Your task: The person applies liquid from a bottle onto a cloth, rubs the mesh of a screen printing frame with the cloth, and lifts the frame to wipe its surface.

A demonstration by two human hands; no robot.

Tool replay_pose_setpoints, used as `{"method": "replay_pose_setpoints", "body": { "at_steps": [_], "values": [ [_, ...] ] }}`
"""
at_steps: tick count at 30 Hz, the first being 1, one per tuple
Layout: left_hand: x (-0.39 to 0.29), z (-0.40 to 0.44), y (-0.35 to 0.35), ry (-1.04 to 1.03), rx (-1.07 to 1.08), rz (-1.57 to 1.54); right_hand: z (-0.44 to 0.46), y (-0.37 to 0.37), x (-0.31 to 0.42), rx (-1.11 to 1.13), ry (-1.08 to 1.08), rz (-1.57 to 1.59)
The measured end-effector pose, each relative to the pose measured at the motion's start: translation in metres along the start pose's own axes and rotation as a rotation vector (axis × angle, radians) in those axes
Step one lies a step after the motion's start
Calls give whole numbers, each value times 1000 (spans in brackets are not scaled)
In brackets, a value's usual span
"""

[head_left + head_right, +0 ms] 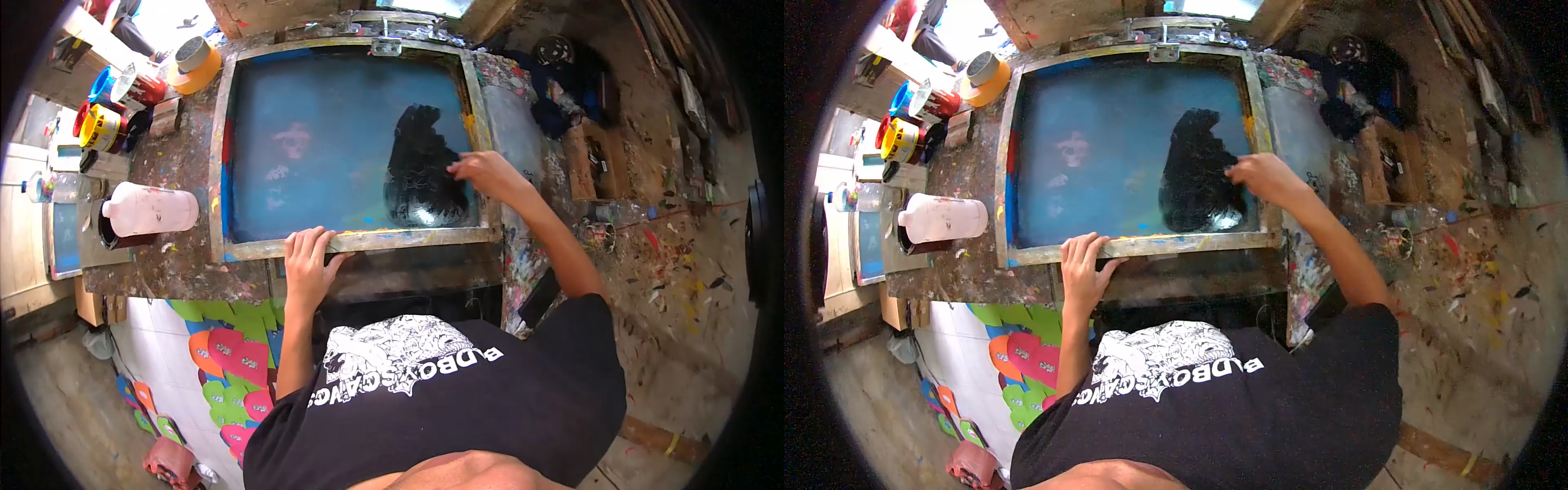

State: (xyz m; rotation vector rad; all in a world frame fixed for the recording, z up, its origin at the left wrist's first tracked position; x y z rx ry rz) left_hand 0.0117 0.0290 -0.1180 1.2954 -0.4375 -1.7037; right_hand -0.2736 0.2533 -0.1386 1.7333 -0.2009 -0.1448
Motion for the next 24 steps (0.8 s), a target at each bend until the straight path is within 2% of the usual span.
{"method": "replay_pose_setpoints", "body": {
  "at_steps": [2, 3, 6, 8, 10, 12, 14, 16, 18, 20, 21, 24],
  "values": [
    [-4, 2, 2, -9, 1, -6, 10, 3, 30, -167, 2, 19],
    [-4, 3, 4, -12, 0, 5, 14, 10, 57, -170, 19, 151],
    [-4, 3, 5, -7, -7, -8, 0, 24, 105, -207, 246, 177],
    [-5, 3, 6, 1, 1, -10, -4, 36, 66, -263, 174, 59],
    [-4, 4, 5, -8, -6, 0, -1, 37, 21, -283, -25, -100],
    [-4, 5, 5, -18, 8, -4, 15, 22, 19, -231, -107, -70],
    [-4, 5, 4, -12, 9, 4, 30, 28, 60, -392, 0, 120],
    [-4, 4, 4, -6, 14, 11, 32, 33, 117, -331, 244, 159],
    [-3, 5, 5, 5, 13, 14, 34, 31, 108, -353, 272, 168],
    [-2, 0, 4, 17, 16, 2, 43, 20, 42, -216, 15, -18],
    [-1, -2, 2, 8, 21, 1, 43, 30, 17, -342, -61, -7],
    [0, 1, 1, 13, -5, -8, 56, 14, 29, -376, -44, -19]
  ]
}}
Point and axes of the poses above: each hand's wrist, its own z-axis towards the middle knuckle, its own y-axis out of the back of the hand, x = y × z, the point moved 7 cm from there along z, towards the middle knuckle, and after that the axes turned 6 degrees about -z, right-handed, at the moved point
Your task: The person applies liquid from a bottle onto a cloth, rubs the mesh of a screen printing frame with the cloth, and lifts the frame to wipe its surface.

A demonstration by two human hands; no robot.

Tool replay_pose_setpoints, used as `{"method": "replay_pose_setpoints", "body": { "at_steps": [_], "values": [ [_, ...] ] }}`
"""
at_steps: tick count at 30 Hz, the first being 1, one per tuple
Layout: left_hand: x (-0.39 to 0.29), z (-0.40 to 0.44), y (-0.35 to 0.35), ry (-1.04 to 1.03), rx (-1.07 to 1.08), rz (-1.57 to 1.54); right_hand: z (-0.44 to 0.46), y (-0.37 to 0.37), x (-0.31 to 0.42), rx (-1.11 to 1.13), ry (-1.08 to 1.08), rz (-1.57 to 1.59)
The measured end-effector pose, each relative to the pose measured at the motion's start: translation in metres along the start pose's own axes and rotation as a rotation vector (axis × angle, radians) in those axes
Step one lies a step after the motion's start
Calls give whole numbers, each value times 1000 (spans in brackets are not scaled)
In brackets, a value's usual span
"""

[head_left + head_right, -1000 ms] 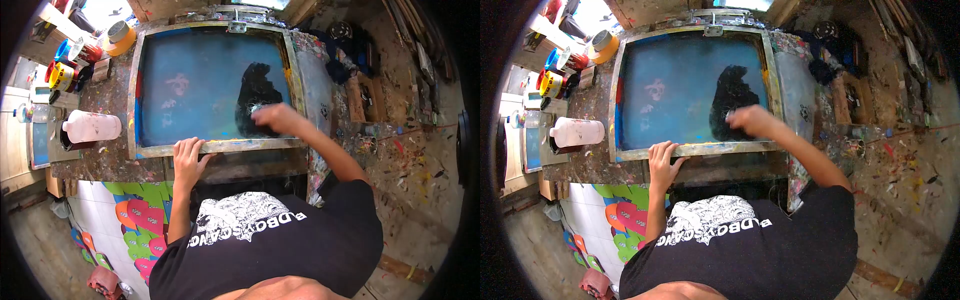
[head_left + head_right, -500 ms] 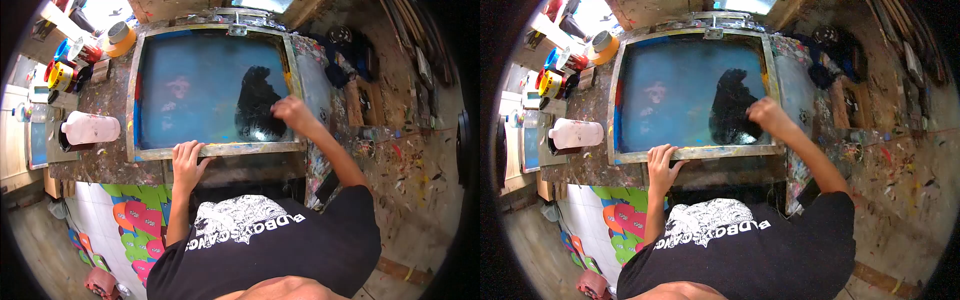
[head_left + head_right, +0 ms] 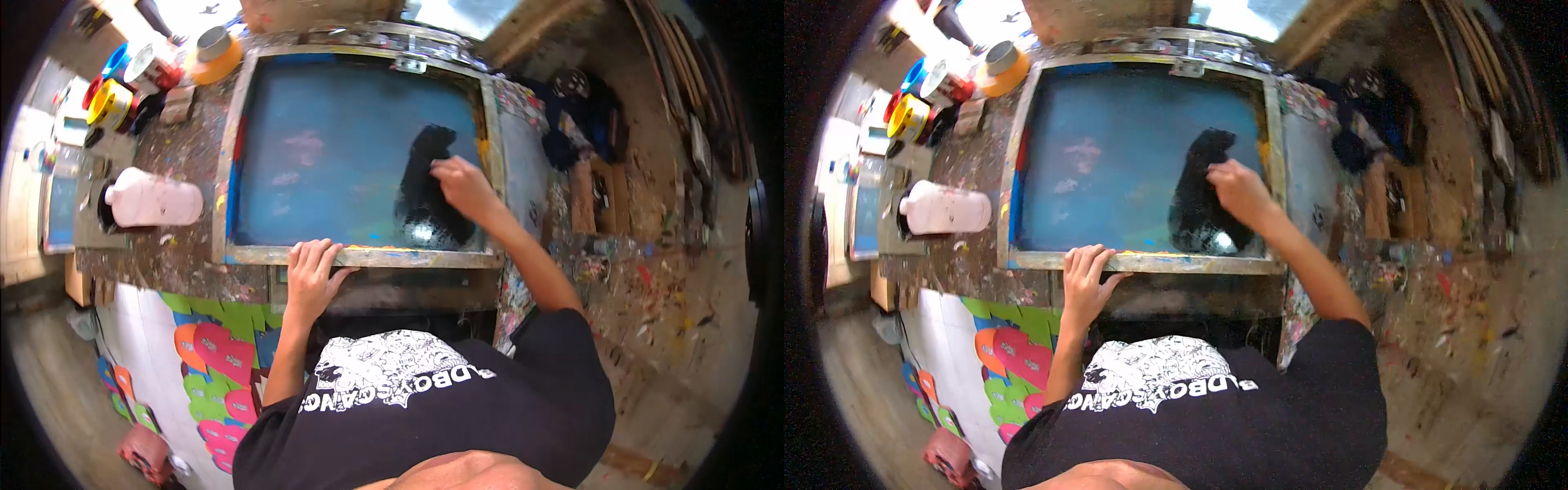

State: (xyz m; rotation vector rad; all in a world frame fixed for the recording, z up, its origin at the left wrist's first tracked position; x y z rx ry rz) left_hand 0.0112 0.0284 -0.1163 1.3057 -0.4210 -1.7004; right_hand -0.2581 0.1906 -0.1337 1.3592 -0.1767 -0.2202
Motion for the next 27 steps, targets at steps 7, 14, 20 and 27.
{"method": "replay_pose_setpoints", "body": {
  "at_steps": [7, 14, 20, 27],
  "values": [
    [5, -10, -2, 4, -17, 15, 69, 22, 31, -13, 33, 159],
    [5, -12, -4, -5, -8, 29, 254, 175, 113, -762, 356, 171],
    [6, -12, -5, -8, 36, 27, 430, 224, 153, -1081, 567, 47],
    [11, -21, -15, 74, 71, -133, 522, 133, 78, -481, -15, -330]
  ]
}}
Point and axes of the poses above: each hand's wrist, its own z-axis towards the middle knuckle, its own y-axis out of the back of the hand, x = y × z, the point moved 7 cm from there along z, towards the middle knuckle, and after that the axes turned 6 degrees about -z, right-handed, at the moved point
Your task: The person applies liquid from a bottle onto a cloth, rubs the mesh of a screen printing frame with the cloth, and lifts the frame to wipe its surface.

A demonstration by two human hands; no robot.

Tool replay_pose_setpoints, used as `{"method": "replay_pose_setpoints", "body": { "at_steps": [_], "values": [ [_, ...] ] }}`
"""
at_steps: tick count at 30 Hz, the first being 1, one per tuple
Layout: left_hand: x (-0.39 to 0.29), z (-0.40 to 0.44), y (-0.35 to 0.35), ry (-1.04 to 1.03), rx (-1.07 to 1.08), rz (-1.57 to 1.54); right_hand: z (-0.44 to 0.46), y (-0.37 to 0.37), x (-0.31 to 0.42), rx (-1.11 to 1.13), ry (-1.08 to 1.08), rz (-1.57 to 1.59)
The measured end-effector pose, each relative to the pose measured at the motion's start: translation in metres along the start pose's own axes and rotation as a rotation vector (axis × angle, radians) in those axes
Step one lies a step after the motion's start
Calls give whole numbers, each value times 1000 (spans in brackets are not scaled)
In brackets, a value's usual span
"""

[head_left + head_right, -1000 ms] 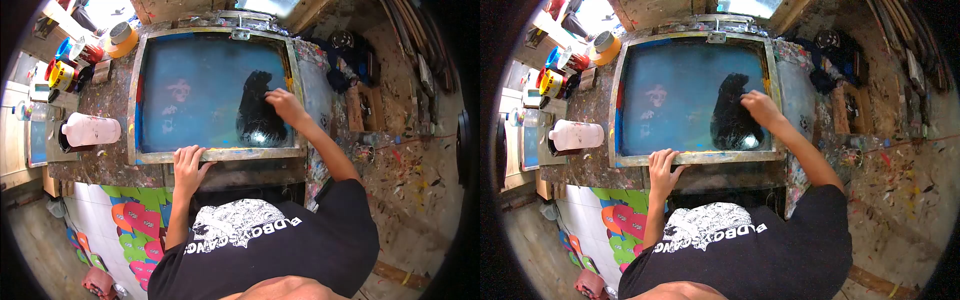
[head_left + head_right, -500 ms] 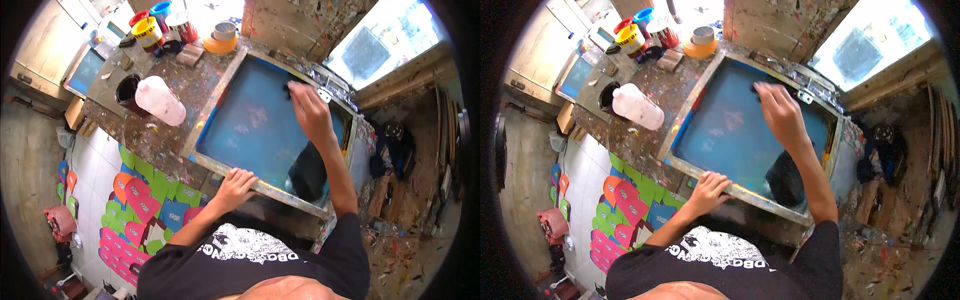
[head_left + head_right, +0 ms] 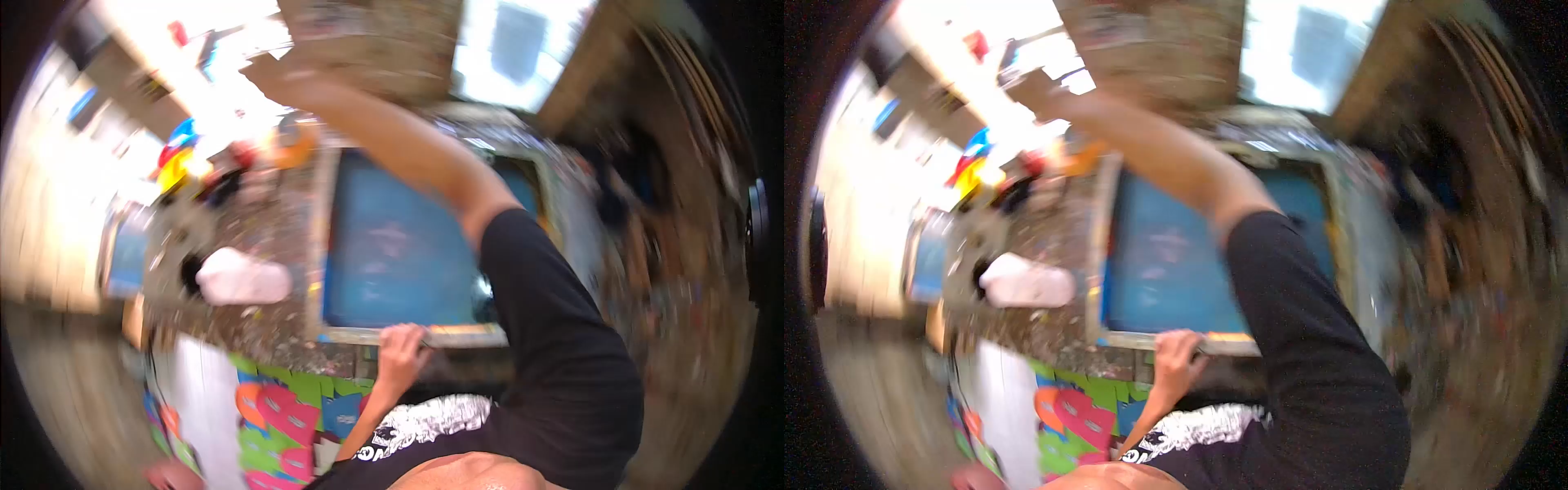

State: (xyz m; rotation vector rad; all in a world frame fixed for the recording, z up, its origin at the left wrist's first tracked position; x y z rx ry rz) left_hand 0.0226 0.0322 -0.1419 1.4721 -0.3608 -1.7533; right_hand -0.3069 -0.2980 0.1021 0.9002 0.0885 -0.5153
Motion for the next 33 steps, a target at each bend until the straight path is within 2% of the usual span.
{"method": "replay_pose_setpoints", "body": {
  "at_steps": [3, 6, 8, 9, 11, 12, 13, 14, 15, 16, 17, 18, 20, 23, 25, 26, 27, 28, 30, 33],
  "values": [
    [10, -1, -3, -60, -75, 106, -33, -4, -16, 140, 99, -13],
    [16, 6, -4, 28, -41, 39, -27, 50, 10, 200, 290, 94],
    [-10, 12, 19, 41, -42, -14, -25, 99, 34, 212, 420, 183],
    [-47, 24, 44, 25, -45, -48, -32, 125, 41, 220, 475, 228],
    [-67, 15, 72, 172, -36, -810, -55, 167, 33, 240, 530, 345],
    [-87, 6, 95, -82, 30, -1131, -71, 187, 29, 247, 537, 392],
    [-122, 7, 117, -450, 117, -1357, -96, 210, 24, 285, 538, 455],
    [-154, 1, 138, -810, 328, -1594, -140, 235, 2, 198, 321, 386],
    [-187, -1, 153, -912, 498, -1461, -173, 220, -12, 89, 248, 549],
    [-209, -8, 155, -979, 637, -1345, -198, 205, -31, -10, 172, 720],
    [-219, -11, 151, -975, 714, -1353, -219, 256, -36, 157, 228, 775],
    [-221, -12, 146, -952, 715, -1385, -257, 234, -47, 156, 161, 772],
    [-226, -14, 133, -908, 749, -1429, -311, 240, -67, 180, 87, 679],
    [-233, -15, 126, -932, 768, -1332, -380, 248, -83, 305, -168, 736],
    [-231, -2, 128, -832, 554, -1370, -418, 251, -92, 360, -305, 766],
    [-220, 2, 130, -732, 265, -1507, -436, 249, -97, 360, -353, 776],
    [-208, 3, 131, -594, 124, -1537, -448, 246, -98, 403, -334, 790],
    [-201, 5, 134, -576, -30, -1505, -463, 242, -102, 398, -401, 821],
    [-197, 8, 141, -495, -236, -1531, -494, 235, -100, 420, -524, 908],
    [-229, -1, 148, -454, -389, -1726, -508, 232, -80, 421, -608, 990]
  ]
}}
Point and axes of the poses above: each hand's wrist, its own z-axis towards the middle knuckle, its own y-axis out of the back of the hand, x = y × z, the point moved 7 cm from there along z, towards the middle knuckle, and after that the axes turned 6 degrees about -z, right-handed, at the moved point
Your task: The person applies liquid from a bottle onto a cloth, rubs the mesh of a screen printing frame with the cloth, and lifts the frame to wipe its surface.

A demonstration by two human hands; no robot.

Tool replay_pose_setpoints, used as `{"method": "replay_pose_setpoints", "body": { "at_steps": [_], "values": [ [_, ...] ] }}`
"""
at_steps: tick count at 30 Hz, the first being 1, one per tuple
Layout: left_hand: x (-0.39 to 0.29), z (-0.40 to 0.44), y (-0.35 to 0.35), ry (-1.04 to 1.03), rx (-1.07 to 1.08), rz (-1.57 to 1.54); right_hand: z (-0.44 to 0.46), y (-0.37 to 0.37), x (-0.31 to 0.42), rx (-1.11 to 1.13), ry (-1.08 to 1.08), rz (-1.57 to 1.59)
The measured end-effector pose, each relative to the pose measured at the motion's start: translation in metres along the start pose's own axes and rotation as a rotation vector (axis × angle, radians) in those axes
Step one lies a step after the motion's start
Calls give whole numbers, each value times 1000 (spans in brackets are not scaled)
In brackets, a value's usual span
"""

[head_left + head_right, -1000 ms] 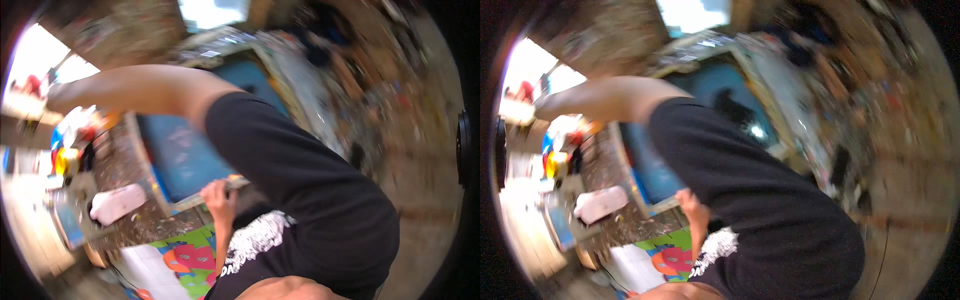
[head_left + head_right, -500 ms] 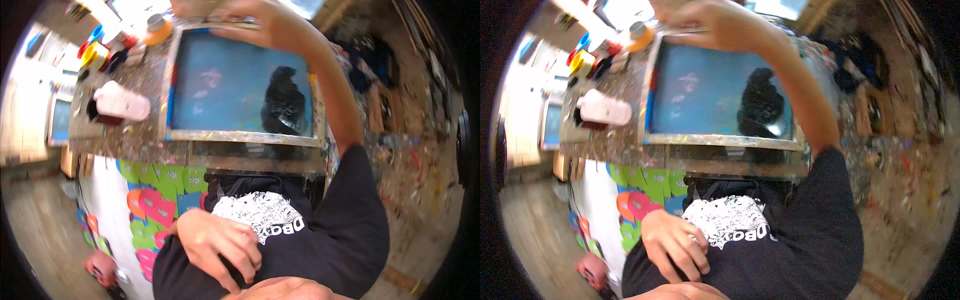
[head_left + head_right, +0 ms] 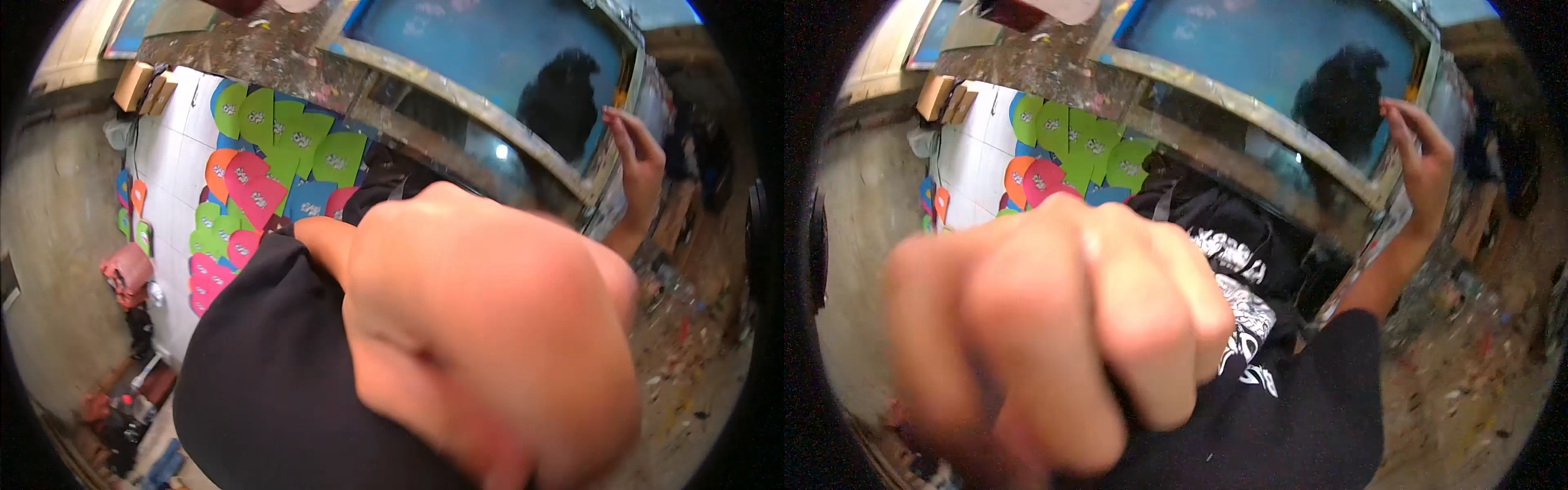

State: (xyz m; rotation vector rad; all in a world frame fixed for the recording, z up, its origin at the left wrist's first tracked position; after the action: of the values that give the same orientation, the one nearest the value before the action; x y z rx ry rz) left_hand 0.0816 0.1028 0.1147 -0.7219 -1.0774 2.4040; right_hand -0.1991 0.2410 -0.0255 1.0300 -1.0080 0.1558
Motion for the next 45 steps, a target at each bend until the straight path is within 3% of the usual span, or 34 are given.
{"method": "replay_pose_setpoints", "body": {
  "at_steps": [1, 4, 7, 10, 13, 18, 22, 26, 32, 34, 36, 38, 40, 42, 45],
  "values": [
    [3, 1, -9, 10, 30, -80, -7, 0, 3, -23, 32, 11],
    [37, 7, -28, 195, 595, -547, -22, -13, 4, -23, 9, 91],
    [46, -37, -28, 264, 189, -860, -29, -16, -10, -29, -29, 72],
    [50, -55, -26, 496, 191, -462, -36, -18, -10, -31, -47, 60],
    [58, -56, -31, 605, 348, -421, -40, -16, -12, -76, -65, 63],
    [72, -60, -32, 730, 345, -456, -46, -9, -22, -91, -125, 96],
    [82, -44, -24, 703, 351, -475, -49, -1, -39, -102, -120, 116],
    [96, -45, -5, 738, 300, -324, -50, 23, -53, -126, -172, 11],
    [97, -47, 105, 924, 143, 648, -45, 123, -136, -379, -429, -245],
    [75, -43, 157, 834, -136, 989, -44, 160, -177, -470, -504, -310],
    [37, -30, 208, 554, -256, 1429, -38, 192, -222, -491, -562, -616],
    [-15, -11, 251, 252, -384, 1745, -21, 213, -262, -456, -647, -715],
    [-72, -8, 294, 27, -697, 1772, 1, 228, -313, -427, -771, -861],
    [-111, -5, 317, -175, -884, 1814, 26, 225, -294, -307, -937, -860],
    [-160, -6, 367, -239, -1083, 1943, 47, 217, -329, -157, -1070, -951]
  ]
}}
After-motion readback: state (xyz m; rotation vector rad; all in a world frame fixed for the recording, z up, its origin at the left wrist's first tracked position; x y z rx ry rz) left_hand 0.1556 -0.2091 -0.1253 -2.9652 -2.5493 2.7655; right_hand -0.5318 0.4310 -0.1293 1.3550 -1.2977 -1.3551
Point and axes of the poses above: each hand's wrist, its own z-axis towards the middle knuckle, its own y-axis out of the back of the hand, x = y × z, the point moved 7 cm from there along z, towards the middle knuckle, and after that the axes turned 6 degrees about -z, right-handed, at the moved point
